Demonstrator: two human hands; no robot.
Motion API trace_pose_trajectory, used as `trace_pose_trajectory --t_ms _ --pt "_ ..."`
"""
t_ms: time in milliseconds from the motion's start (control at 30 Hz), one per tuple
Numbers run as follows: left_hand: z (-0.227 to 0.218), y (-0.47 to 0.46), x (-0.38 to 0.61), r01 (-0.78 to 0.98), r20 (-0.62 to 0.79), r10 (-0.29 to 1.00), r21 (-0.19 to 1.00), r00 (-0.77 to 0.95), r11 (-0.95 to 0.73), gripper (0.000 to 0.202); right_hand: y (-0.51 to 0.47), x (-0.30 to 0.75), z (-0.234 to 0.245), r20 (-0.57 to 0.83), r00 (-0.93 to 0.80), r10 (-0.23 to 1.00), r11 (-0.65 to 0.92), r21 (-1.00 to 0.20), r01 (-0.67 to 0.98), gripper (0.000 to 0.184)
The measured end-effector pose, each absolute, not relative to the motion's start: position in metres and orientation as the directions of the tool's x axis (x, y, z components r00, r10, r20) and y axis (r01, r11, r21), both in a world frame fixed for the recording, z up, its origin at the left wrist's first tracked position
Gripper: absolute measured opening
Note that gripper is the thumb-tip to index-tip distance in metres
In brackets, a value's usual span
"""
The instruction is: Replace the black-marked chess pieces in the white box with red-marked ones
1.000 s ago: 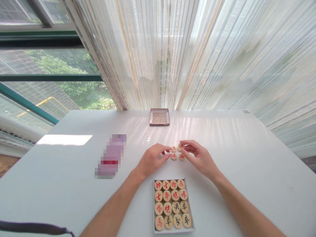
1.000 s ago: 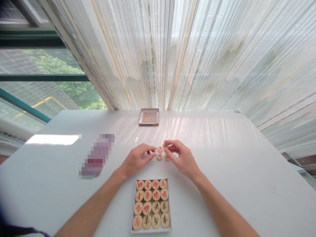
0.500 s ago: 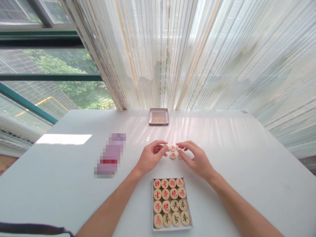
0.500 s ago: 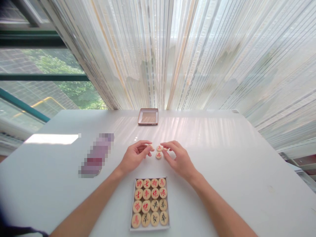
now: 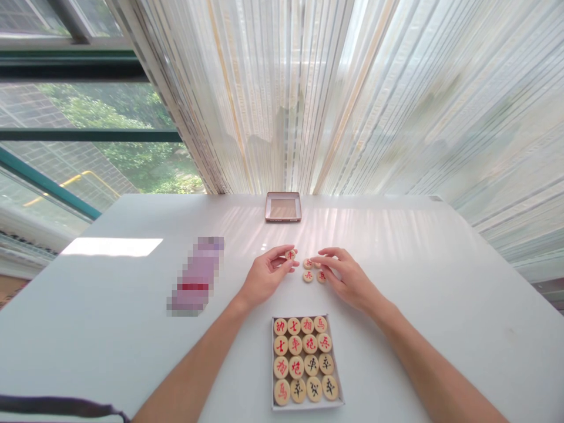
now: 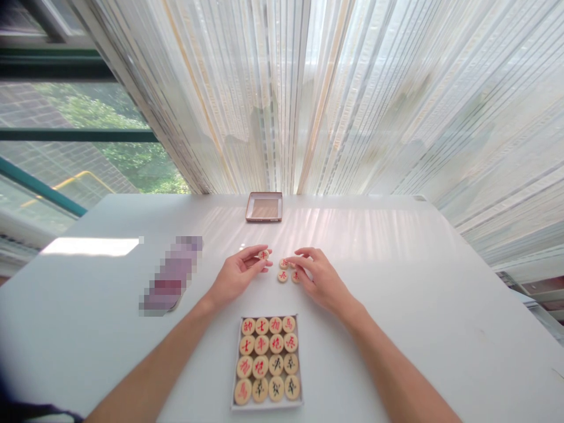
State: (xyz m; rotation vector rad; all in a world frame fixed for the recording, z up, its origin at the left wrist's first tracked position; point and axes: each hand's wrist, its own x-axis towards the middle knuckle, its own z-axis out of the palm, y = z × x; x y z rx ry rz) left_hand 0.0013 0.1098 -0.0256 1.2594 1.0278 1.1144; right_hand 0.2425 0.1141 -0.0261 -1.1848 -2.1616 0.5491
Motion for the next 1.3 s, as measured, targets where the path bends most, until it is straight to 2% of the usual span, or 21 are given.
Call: trace_pose_trajectory --t_ms 133,233,467,667,867,1300 --pt "-0.028 0.11 0.001 -0.041 0.037 0.98 0.999 0.196 -0.03 0.041 0.112 0.24 -0.026 0.308 -0.472 0.826 0.559 -0.555 0.616 0.046" --pt "-0.029 0.11 0.001 -0.014 0.056 0.979 0.998 0.197 -0.054 0.042 0.111 0.239 -0.026 0.303 -0.47 0.829 0.554 -0.564 0.612 0.048" --pt "-0.027 0.107 0.0 0.143 0.108 0.975 0.98 0.193 -0.137 0.038 0.116 0.248 -0.029 0.297 -0.418 0.858 0.508 -0.611 0.608 0.035" --pt "-0.024 0.096 0.002 0.397 0.192 0.907 0.851 0.375 -0.344 0.032 0.116 0.248 -0.025 0.275 -0.406 0.872 0.481 -0.642 0.598 0.031" --pt "-0.025 0.093 0.001 0.434 0.187 0.874 0.809 0.449 -0.396 0.034 0.115 0.248 -0.022 0.254 -0.406 0.878 0.465 -0.651 0.599 0.022" --pt "-0.024 0.092 -0.001 0.454 0.187 0.876 0.796 0.445 -0.4 0.035 0.116 0.249 -0.027 0.288 -0.416 0.862 0.499 -0.624 0.601 0.023"
